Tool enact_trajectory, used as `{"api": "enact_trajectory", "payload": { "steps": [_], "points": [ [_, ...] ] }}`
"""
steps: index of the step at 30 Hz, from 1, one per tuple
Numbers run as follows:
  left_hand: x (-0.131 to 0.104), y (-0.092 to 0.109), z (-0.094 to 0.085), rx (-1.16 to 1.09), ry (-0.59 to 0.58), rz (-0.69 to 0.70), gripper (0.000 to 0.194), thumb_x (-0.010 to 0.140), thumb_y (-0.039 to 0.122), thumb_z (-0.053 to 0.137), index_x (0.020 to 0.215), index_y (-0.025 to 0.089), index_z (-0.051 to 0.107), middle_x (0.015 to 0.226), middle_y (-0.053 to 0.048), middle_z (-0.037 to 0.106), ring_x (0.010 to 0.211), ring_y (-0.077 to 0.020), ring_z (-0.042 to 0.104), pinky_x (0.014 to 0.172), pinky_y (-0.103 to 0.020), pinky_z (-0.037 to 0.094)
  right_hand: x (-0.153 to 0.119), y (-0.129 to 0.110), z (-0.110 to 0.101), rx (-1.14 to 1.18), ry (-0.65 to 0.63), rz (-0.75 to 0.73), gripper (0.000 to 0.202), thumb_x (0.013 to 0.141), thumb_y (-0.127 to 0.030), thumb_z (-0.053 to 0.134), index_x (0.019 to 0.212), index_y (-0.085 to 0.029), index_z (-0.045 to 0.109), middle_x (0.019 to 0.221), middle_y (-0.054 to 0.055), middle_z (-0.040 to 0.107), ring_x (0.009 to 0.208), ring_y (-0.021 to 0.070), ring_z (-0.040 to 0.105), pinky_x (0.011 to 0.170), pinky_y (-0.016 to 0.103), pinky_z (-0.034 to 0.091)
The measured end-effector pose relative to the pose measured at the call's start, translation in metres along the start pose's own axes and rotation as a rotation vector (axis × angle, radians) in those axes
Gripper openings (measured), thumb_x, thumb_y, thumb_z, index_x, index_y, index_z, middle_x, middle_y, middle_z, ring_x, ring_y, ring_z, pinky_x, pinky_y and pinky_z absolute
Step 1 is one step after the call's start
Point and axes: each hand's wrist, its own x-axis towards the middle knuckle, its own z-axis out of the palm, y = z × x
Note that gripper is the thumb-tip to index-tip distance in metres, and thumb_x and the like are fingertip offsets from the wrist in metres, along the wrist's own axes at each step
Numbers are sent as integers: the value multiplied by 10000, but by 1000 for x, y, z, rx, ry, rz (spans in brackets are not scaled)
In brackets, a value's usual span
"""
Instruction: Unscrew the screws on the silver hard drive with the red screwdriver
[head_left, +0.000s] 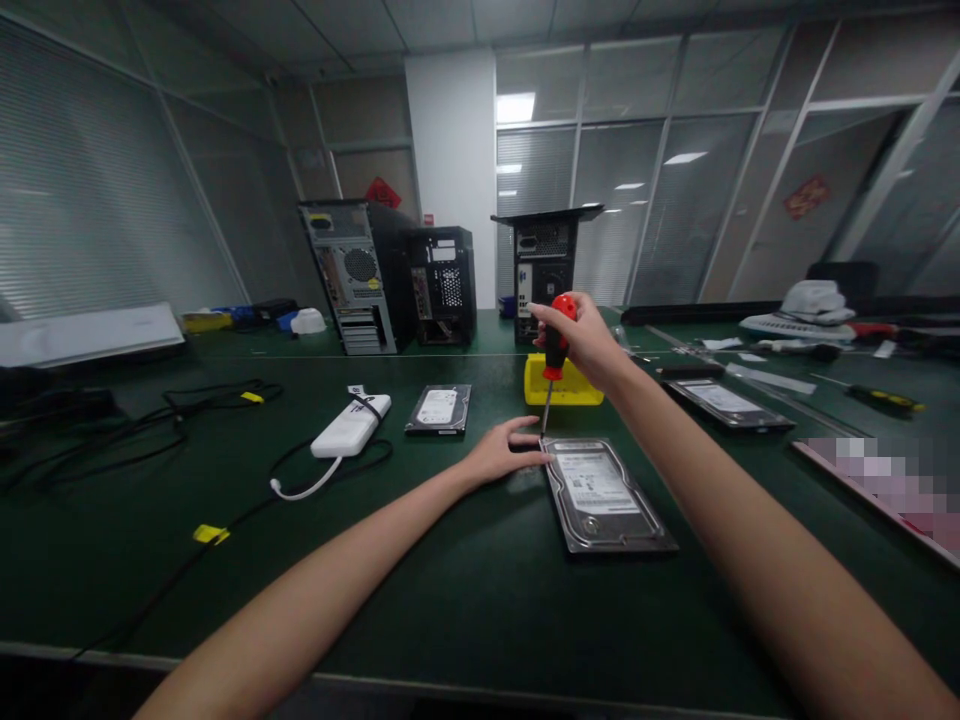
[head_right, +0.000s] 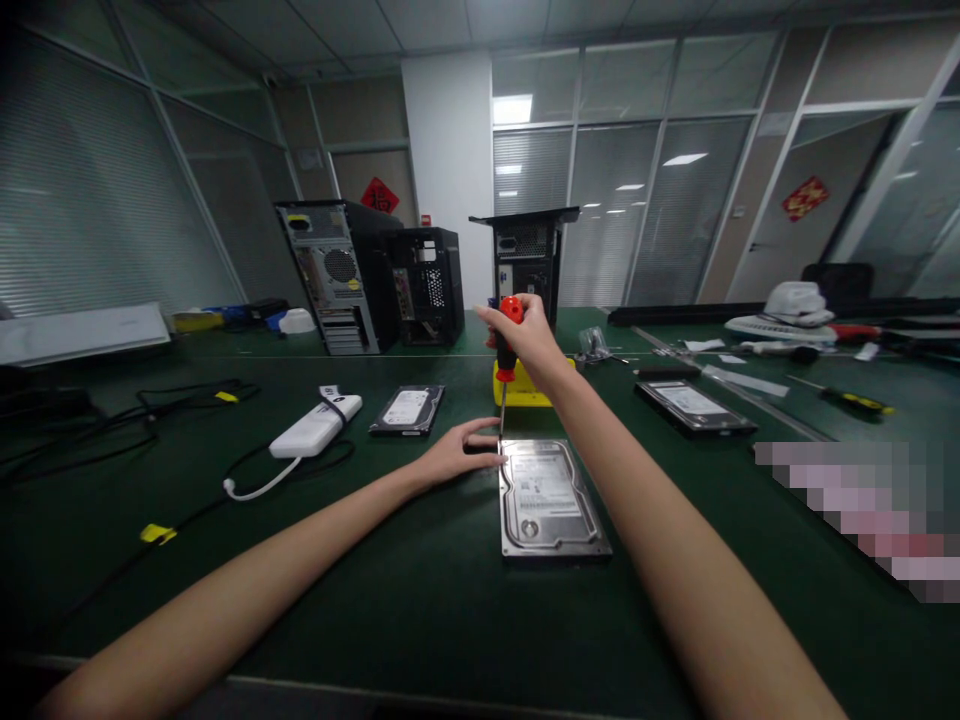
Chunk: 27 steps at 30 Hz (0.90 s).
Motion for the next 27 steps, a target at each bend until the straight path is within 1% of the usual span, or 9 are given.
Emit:
{"api": "enact_trajectory", "payload": {
  "steps": [2, 4, 8, 11, 14, 17, 22, 24, 27],
  "points": [
    [0, 0, 0, 1, -6, 3, 810, 682, 314, 805, 1376, 125, 431, 1190, -172, 656, 1145, -287, 599, 1048, -437, 381, -1, 1, 2, 10, 7, -13, 525, 598, -397, 788, 866, -219, 373, 638, -77, 523, 538, 78, 514, 556, 228, 493],
    [-1, 0, -1, -2, -6, 3, 799, 680, 317, 806, 1368, 135, 444, 1190, -169, 657, 1143, -290, 600, 1043, -441, 383, -1, 0, 1, 35, -24, -4, 505, 593, -418, 798, 820, -207, 399, 629, -69, 519, 526, 71, 498, 550, 225, 486],
    [0, -1, 0, -10, -7, 8, 787, 677, 312, 807, 1360, 136, 457, 1182, -172, 660, 1136, -293, 605, 1038, -449, 388, -1, -3, -1, 94, -83, 47, 451, 586, -394, 820, 796, -189, 477, 661, -45, 529, 565, 79, 525, 589, 243, 500],
    [0, -1, 0, -16, -13, 9, 756, 687, 306, 800, 1349, 140, 472, 1181, -166, 663, 1139, -284, 604, 1041, -438, 391, -2, -3, -1, 123, -149, 70, 385, 631, -394, 797, 816, -179, 537, 734, -14, 575, 633, 89, 570, 647, 255, 515],
    [0, -1, 0, -15, -13, 7, 748, 689, 296, 798, 1343, 124, 477, 1190, -177, 656, 1142, -284, 601, 1035, -429, 404, -2, -2, 0, 120, -195, 91, 345, 734, -457, 696, 893, -174, 579, 812, 11, 606, 657, 92, 588, 657, 255, 512],
    [0, -1, 0, -11, -3, 3, 745, 688, 292, 797, 1339, 120, 479, 1195, -182, 651, 1139, -289, 602, 1027, -437, 412, -3, 0, 2, 121, -184, 87, 382, 774, -511, 624, 962, -189, 540, 758, -17, 583, 601, 82, 560, 601, 233, 484],
    [-1, 1, 1, -25, 2, -12, 715, 683, 271, 801, 1316, 123, 506, 1187, -169, 659, 1136, -283, 606, 1039, -437, 405, -1, 7, 2, 71, -100, -12, 531, 641, -490, 753, 926, -221, 394, 682, -76, 550, 541, 70, 504, 534, 208, 426],
    [-1, 1, 2, -40, 4, -3, 680, 682, 263, 800, 1288, 112, 532, 1186, -174, 658, 1131, -280, 609, 1035, -428, 414, -1, 9, 1, 60, -91, -31, 551, 627, -490, 762, 924, -221, 384, 688, -75, 554, 542, 71, 504, 534, 211, 426],
    [0, 1, 2, -42, 8, 9, 604, 678, 288, 800, 1212, 97, 595, 1183, -182, 657, 1130, -281, 611, 1027, -413, 428, -2, 9, 1, 63, -100, -27, 514, 645, -489, 753, 903, -214, 403, 704, -65, 559, 563, 70, 522, 564, 215, 445]
  ]
}}
